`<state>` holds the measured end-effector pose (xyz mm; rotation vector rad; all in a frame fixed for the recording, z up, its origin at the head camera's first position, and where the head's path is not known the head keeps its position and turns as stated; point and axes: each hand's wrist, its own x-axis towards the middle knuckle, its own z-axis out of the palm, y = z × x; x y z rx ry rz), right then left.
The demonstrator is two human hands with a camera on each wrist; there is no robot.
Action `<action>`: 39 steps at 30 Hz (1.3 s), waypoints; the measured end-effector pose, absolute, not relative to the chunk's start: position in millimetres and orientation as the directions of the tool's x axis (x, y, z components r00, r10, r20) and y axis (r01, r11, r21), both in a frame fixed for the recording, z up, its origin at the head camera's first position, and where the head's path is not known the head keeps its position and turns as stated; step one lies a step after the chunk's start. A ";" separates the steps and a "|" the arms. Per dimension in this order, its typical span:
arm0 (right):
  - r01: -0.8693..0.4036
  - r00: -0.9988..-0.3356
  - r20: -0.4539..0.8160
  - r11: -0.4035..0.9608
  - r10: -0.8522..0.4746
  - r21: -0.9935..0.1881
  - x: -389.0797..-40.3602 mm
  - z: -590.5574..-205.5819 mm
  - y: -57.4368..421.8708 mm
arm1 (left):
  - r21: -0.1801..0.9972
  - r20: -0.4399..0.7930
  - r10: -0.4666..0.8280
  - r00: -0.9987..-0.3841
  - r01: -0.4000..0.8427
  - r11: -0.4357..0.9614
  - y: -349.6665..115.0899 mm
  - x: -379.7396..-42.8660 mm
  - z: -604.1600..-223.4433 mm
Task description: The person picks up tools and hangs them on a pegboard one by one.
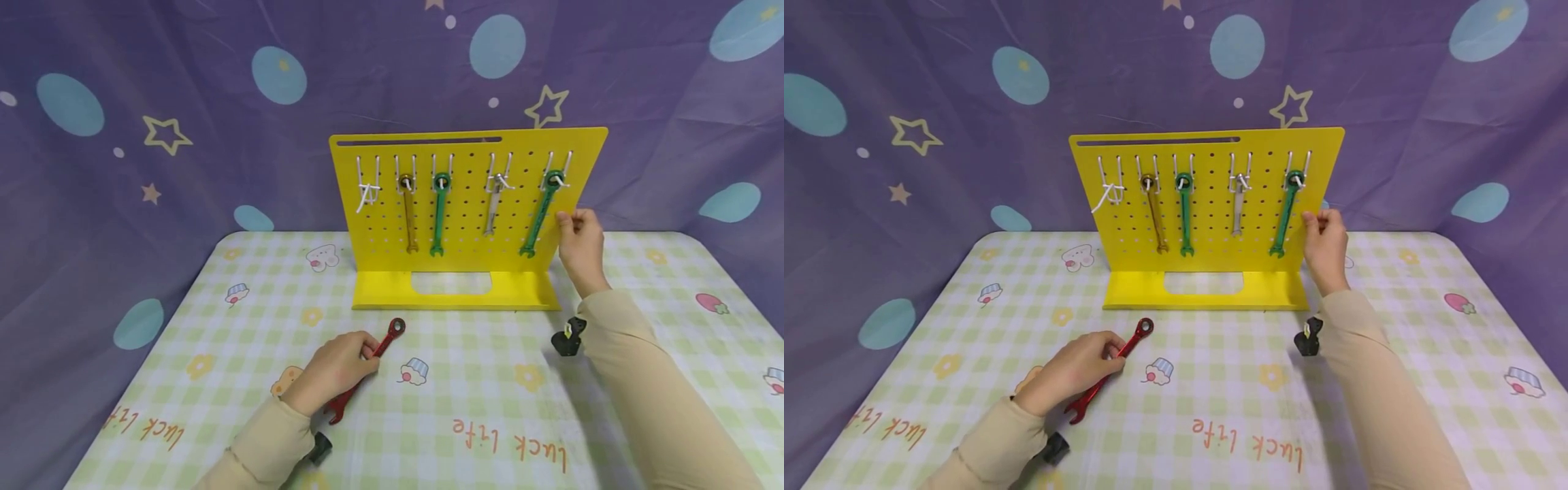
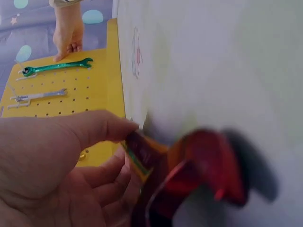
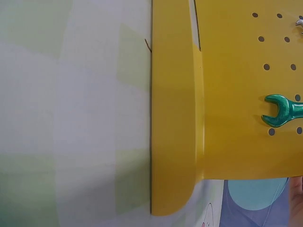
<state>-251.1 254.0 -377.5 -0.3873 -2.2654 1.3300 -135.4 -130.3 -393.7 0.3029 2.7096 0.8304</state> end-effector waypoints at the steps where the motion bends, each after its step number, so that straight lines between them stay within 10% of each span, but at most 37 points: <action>1: -0.001 -0.843 0.262 0.486 0.470 -0.874 -251.4 -377.5 253.9 | 0.580 -0.227 0.282 -0.932 0.103 0.808 -131.1 -136.1 -393.4; 39: -0.001 -0.847 0.254 0.476 0.467 -0.879 -250.5 -378.4 253.6 | 0.823 0.063 0.156 -0.986 0.140 0.550 -142.4 -154.6 -350.6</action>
